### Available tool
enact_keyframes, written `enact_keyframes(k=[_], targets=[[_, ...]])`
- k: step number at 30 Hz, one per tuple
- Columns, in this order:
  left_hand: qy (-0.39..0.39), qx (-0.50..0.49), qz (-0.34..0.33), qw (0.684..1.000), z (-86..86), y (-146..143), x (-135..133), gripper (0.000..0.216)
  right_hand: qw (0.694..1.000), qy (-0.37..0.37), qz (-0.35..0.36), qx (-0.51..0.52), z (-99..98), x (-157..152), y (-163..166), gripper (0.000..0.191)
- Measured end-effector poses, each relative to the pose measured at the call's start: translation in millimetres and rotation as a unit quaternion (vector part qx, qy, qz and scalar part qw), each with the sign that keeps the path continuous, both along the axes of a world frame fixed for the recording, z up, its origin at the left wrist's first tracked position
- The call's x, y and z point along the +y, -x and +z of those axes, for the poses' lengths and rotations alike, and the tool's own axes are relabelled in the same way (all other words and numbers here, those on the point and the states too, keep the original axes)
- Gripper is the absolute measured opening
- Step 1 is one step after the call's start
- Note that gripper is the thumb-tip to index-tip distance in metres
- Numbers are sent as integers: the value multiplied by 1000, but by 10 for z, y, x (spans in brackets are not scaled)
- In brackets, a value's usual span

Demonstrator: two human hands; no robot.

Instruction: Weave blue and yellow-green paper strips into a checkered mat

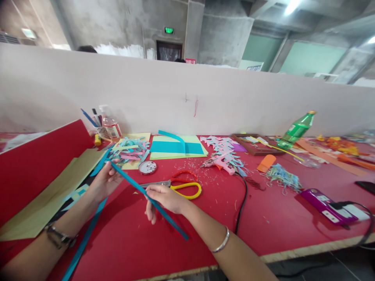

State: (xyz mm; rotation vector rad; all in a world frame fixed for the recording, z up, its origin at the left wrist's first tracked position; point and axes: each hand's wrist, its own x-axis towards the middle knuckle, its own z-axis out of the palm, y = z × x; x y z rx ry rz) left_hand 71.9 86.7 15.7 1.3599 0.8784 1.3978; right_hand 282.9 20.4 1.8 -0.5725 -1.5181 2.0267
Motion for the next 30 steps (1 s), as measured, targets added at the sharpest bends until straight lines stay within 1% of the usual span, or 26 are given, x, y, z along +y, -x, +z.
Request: enact_keyframes(k=[2, 4, 5, 7, 9, 11, 12, 14, 16, 17, 19, 21, 26, 30], targets=[[46, -41, -22, 998, -8, -19, -24, 30, 999, 16, 39, -19, 12, -14, -3, 25], [69, -50, -39, 996, -31, -50, -55, 31, 996, 13, 71, -53, 28, -25, -2, 27], [75, -43, -52, 995, -48, -71, -72, 32, 995, 7, 72, -68, 31, -25, 1, 29], [85, -16, -85, 993, -86, -119, -106, 35, 996, -13, 29, -80, 19, -12, 13, 32], [96, 20, -130, 987, -119, -175, -146, 36, 995, -51, -53, -74, -16, 20, 29, 35], [103, 66, -178, 976, -133, -232, -197, 37, 983, -102, -141, -65, -55, 55, 41, 34], [102, 93, -202, 970, -132, -260, -226, 37, 975, -125, -174, -65, -70, 68, 45, 33], [87, 159, -258, 949, -118, -313, -288, 37, 964, -148, -207, -72, -82, 80, 52, 33], [64, 207, -307, 927, -101, -357, -345, 37, 962, -158, -204, -85, -71, 72, 57, 33], [55, 217, -322, 920, -94, -375, -367, 36, 961, -164, -201, -93, -60, 65, 59, 33], [40, 230, -334, 913, -88, -399, -394, 36, 955, -183, -207, -106, -40, 51, 63, 33], [30, 244, -328, 912, -89, -408, -400, 35, 950, -199, -215, -111, -32, 48, 65, 31], [23, 256, -317, 913, -96, -394, -386, 33, 948, -206, -217, -108, -54, 77, 51, 27], [23, 260, -314, 913, -94, -394, -406, 31, 942, -217, -231, -108, -55, 90, 33, 26]])
